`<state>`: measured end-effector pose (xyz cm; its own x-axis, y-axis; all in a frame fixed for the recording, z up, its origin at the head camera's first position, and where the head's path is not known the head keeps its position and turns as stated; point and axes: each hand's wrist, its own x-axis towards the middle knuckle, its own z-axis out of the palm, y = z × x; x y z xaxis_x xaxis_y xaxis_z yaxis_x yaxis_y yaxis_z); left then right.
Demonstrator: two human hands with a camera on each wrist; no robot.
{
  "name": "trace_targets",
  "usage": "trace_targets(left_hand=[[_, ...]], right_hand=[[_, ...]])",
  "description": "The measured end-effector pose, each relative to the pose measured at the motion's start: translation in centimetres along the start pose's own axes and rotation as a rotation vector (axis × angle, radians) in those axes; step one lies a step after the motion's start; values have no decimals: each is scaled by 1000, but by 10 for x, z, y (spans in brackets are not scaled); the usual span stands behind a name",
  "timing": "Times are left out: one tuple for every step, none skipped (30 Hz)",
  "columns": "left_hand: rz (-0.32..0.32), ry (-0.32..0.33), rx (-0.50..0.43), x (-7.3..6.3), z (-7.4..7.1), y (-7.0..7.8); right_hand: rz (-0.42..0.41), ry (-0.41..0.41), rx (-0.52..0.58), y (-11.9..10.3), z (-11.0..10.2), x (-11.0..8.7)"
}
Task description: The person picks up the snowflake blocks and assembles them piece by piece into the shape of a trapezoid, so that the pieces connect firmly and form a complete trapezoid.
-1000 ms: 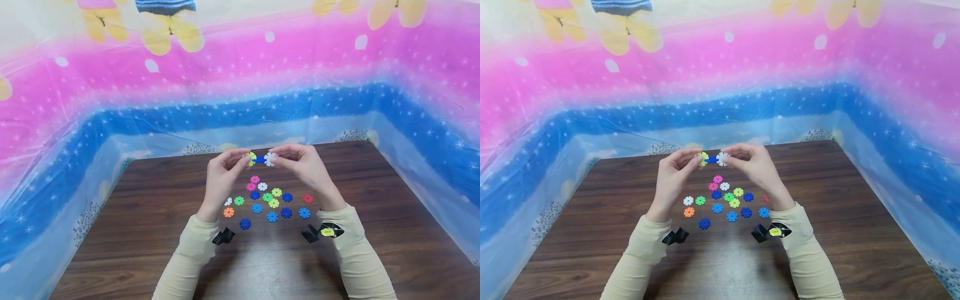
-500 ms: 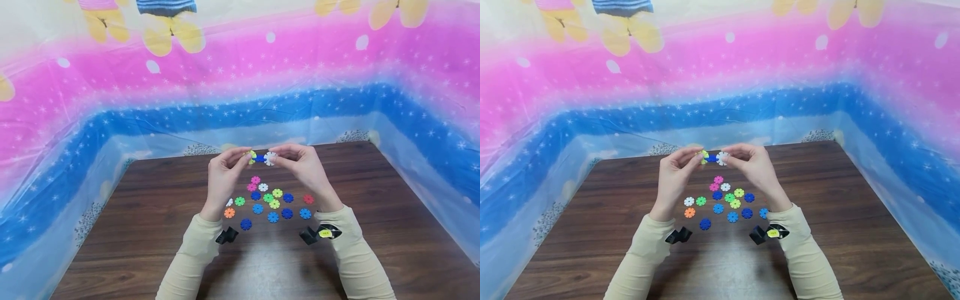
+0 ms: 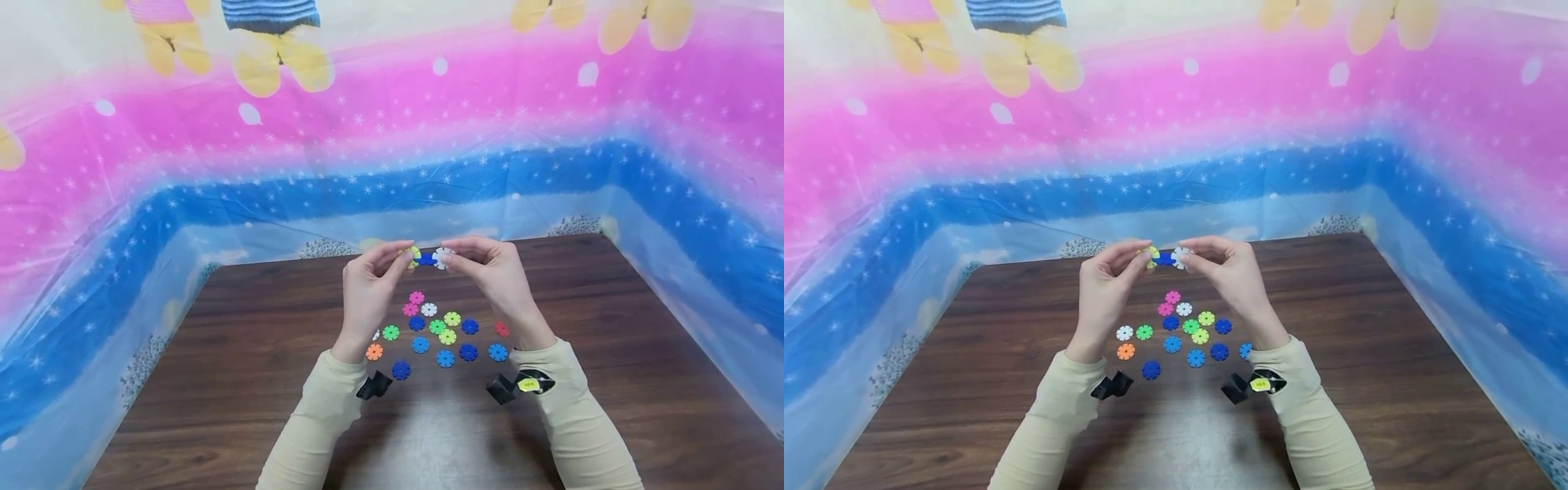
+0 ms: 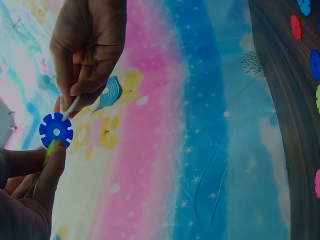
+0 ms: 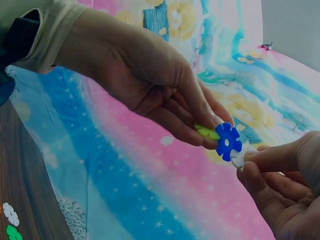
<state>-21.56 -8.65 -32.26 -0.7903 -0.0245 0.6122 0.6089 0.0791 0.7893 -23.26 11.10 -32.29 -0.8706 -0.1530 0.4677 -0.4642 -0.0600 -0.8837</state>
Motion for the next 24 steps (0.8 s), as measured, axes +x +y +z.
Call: trace_targets(left_hand=[[4,7,0,-1,1,-1],[10,15,-2,-2,1,-1],[13,26,-5,-3,1,-2],[15,35,-12,-3,2,-2],[16,44,-16,-4,2,-3],[17,48,-22,-4,3,-3],[18,52,-27,-4,3,-2],[18,55,-32,-4,3,-2],[18,57,-36,-4,4,-2],[19,57,-41,-3,4,-2],[23,59,-40,-3,4,-1],[26,60,-38,-3,5,-1],[29,62,-37,-2,5,-1],[30,65,-36,-2,5,0],[34,69,-37,-1,5,0],[35,75,-37,-1,6,0],[36,81,-35,-1,6,1],[34,87,-37,-1,6,1],[32,93,-40,0,7,1],[30,99,-40,0,7,2],[31,104,-39,0,7,2],[32,107,-39,0,8,2],[36,109,-41,0,8,2],[42,111,-42,1,8,2]], right_hand=[[-3,-2,-2,0,0,0],[-8,-2,-6,0,0,1],[-14,-2,-10,0,1,1],[-17,-2,-15,-1,1,1],[-22,1,-19,-1,1,1],[-26,4,-17,-1,2,1],[-30,8,-18,-1,2,1],[-33,13,-18,-1,2,1],[-37,16,-12,-1,3,1],[-40,20,-7,-1,3,2],[-44,24,-3,-1,3,2],[-49,28,1,-2,4,2],[-53,33,3,-2,4,2],[-59,36,6,-2,5,2],[-68,41,8,-2,5,2],[-77,45,14,-2,6,3],[-87,52,17,-2,7,3],[-97,59,22,-2,8,3],[-106,67,26,-2,9,3],[-114,75,33,-1,11,3],[-121,84,38,-1,12,3],[-127,94,44,0,14,3],[-134,105,43,0,15,3],[-141,115,43,1,16,3]])
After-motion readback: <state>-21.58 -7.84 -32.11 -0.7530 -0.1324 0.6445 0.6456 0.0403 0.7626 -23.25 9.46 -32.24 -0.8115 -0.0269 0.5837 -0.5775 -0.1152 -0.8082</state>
